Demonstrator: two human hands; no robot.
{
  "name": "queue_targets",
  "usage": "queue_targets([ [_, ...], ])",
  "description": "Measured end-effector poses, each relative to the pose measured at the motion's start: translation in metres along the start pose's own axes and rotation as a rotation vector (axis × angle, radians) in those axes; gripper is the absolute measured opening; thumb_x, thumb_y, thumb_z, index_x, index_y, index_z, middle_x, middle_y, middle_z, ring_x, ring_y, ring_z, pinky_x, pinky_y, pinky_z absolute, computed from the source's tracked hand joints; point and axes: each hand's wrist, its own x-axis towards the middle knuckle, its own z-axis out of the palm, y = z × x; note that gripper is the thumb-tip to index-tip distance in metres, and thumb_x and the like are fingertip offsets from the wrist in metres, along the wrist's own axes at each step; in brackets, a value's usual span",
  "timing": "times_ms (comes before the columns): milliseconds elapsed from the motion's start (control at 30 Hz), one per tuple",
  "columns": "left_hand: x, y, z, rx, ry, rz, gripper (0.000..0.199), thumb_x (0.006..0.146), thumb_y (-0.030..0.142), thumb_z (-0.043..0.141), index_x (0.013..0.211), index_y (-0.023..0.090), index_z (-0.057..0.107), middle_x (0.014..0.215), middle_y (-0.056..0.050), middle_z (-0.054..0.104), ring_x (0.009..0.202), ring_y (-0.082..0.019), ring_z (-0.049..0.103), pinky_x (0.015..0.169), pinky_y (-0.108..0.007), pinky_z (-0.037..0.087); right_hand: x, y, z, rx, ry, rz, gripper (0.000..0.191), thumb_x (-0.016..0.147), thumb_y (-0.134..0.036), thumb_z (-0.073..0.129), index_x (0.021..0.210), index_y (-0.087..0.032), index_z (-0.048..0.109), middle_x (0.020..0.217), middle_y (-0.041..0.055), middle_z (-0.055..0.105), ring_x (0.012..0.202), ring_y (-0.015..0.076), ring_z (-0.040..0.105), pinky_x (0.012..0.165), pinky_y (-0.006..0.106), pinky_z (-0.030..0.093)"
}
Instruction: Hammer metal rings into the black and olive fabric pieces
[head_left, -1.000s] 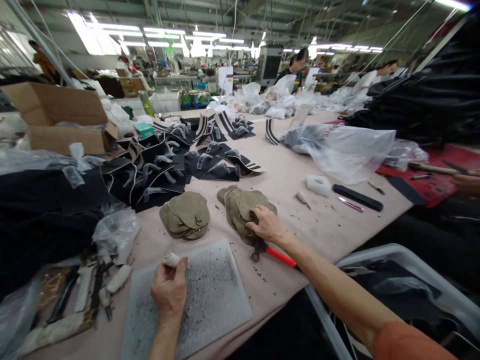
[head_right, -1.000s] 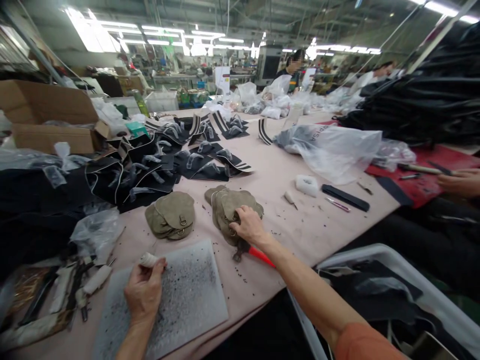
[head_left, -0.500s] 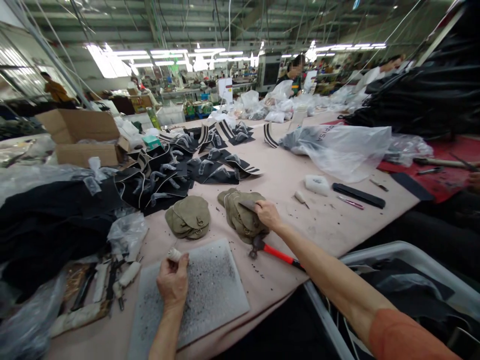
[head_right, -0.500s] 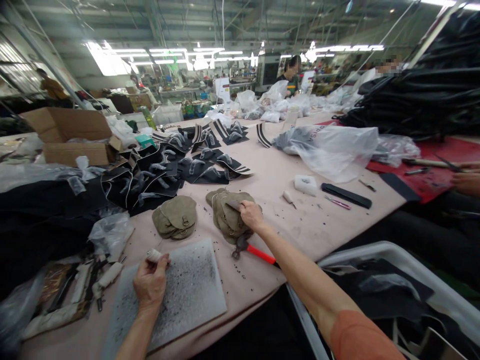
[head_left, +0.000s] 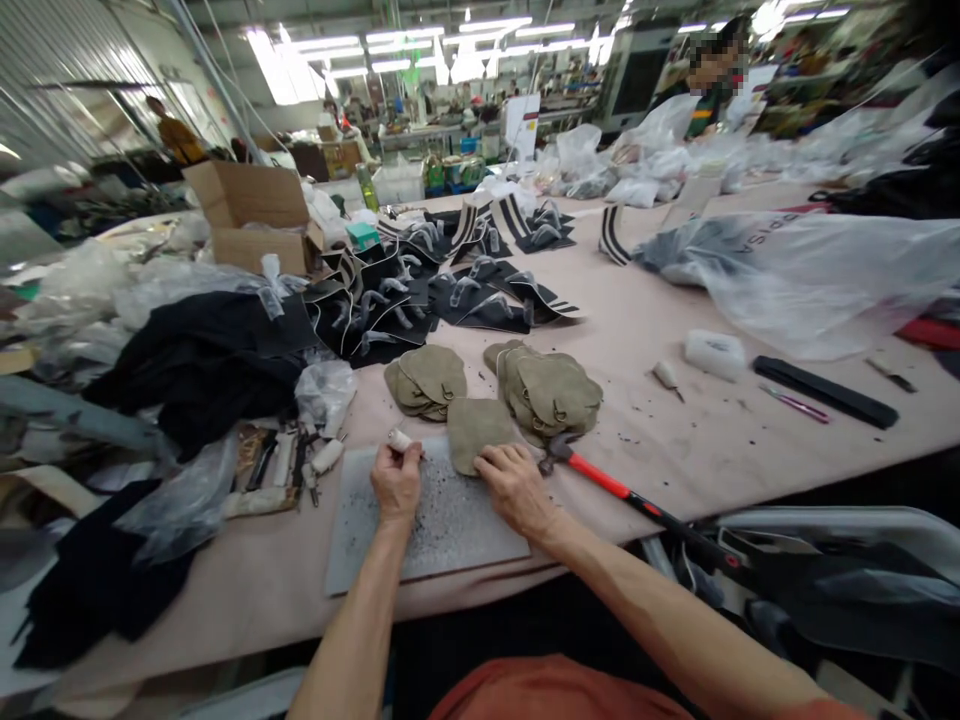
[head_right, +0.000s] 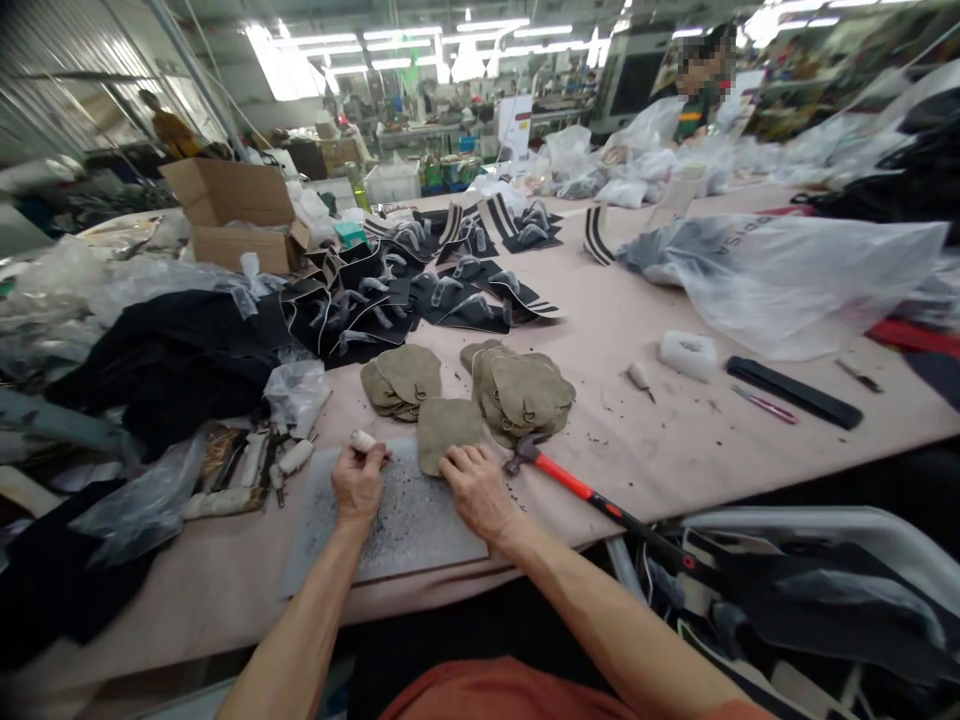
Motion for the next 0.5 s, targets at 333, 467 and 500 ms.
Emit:
queue_targets([
  [333, -0.013, 0.036, 0.01, -0.291, -0.184, 0.095, 0.047, 0.076, 0.045, 0.075, 0.109, 0.015, 0.063, 0.092, -0.008, 0.074, 0.081, -0.021, 0.073, 0.081, -0.034, 0.059, -0.022, 0.001, -0.001, 0.081, -0.01, 0.011, 0.027, 0.093, -0.008, 0.046, 0.102, -0.018, 0.069, 0.108, 0.0103, 0.068, 0.095, 0.0236, 0.056, 0.089, 0.039, 0.045],
  [467, -0.022, 0.056, 0.037, -0.452, -0.437, 0.06, 0.047, 0.076, 0.049, 0.078, 0.105, 0.016, 0.061, 0.094, -0.007, 0.074, 0.084, -0.021, 0.074, 0.086, -0.038, 0.059, -0.028, -0.003, -0.005, 0.092, 0.009, 0.017, 0.032, 0.092, -0.006, 0.042, 0.107, -0.018, 0.069, 0.113, 0.0113, 0.068, 0.101, 0.0242, 0.058, 0.094, 0.042, 0.046],
  [500, -0.024, 0.056, 0.043, -0.466, -0.483, 0.039, 0.047, 0.075, 0.05, 0.079, 0.103, 0.017, 0.061, 0.092, -0.007, 0.074, 0.084, -0.022, 0.074, 0.086, -0.038, 0.06, -0.03, -0.004, -0.005, 0.099, 0.025, 0.02, 0.034, 0.092, -0.005, 0.041, 0.11, -0.017, 0.068, 0.115, 0.0121, 0.068, 0.105, 0.0245, 0.058, 0.095, 0.042, 0.046],
])
